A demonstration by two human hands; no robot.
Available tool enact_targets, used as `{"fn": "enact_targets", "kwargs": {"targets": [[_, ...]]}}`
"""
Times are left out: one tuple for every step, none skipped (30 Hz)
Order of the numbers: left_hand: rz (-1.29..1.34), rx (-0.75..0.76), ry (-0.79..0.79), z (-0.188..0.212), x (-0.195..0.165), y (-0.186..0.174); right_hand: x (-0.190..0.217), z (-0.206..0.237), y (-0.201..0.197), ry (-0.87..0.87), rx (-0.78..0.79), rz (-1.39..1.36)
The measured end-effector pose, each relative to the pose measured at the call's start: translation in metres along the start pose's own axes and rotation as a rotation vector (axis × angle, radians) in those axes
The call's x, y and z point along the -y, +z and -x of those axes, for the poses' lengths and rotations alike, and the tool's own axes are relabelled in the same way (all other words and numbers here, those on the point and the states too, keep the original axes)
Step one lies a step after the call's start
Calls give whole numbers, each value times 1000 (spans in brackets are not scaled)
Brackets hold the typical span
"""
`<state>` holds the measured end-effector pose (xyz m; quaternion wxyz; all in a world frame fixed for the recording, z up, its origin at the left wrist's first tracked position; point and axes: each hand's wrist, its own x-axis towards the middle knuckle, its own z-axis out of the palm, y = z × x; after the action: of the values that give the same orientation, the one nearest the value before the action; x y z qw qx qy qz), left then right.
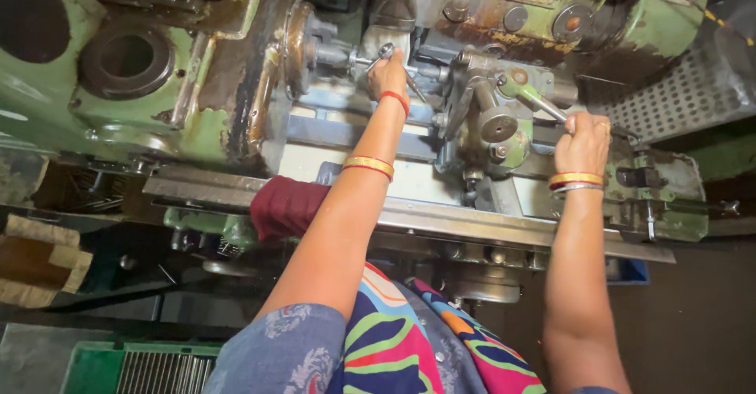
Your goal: The person operates a metal lathe, repeatedly picking up cylindrical metal rods from a green bin, inserting them into the lathe chuck, and using a hand lever to engage the cutting tool. The person then removes the processed rods and places them back into the bin, repeating this cycle throughout the clip.
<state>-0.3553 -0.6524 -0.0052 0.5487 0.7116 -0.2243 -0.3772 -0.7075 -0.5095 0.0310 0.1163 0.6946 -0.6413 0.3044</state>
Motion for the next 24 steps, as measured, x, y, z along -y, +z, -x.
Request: {"fn": "enact_targets", "kwargs": {"targets": [[85,-7,-5,-3,4,4,-4,3,4,16,3,1],[172,-12,-6,-6,7,8,-7,5,6,41,5,-29],[334,42,-55,-11,11,12,-9,7,8,67,6,-60],[492,96,-107,-16,15,15,-10,9,8,96,10,-91],[650,149,-164,-20,19,18,-11,10,8,96,15,-97],[669,148,-151,-23,22,19,-11,11,9,97,20,-103],[691,147,-135,-26,23,21,-10,11,8,95,22,-109],[715,144,-117,-27,23,21,-10,11,8,99,21,-103],[739,148,-113,-28,23,21,-8,10,8,103,21,-99],[763,152,-109,-28,23,22,-7,10,8,107,20,-94],[790,156,-106,-28,23,22,-6,10,8,106,16,-93],[774,138,-103,-27,22,21,-6,10,9,103,13,-93],[759,121,-98,-25,21,20,-6,10,9,100,9,-93],[744,103,-92,-24,20,19,-6,9,10,103,9,-88],[747,98,-95,-24,20,18,-6,10,10,106,9,-82],[749,93,-100,-23,20,18,-6,10,10,111,11,-75],[750,89,-107,-23,21,17,-7,10,10,112,15,-76],[763,99,-109,-24,22,17,-7,10,10,114,18,-76],[776,109,-109,-25,22,16,-6,11,10,116,20,-77],[789,120,-108,-26,23,16,-6,11,10,120,19,-80],[807,126,-105,-27,24,17,-5,11,10,125,19,-84],[824,132,-103,-28,24,17,-5,12,10,131,19,-86],[842,141,-102,-28,25,17,-4,12,9,135,19,-92],[845,136,-103,-28,25,18,-3,12,9,139,19,-98]]}}
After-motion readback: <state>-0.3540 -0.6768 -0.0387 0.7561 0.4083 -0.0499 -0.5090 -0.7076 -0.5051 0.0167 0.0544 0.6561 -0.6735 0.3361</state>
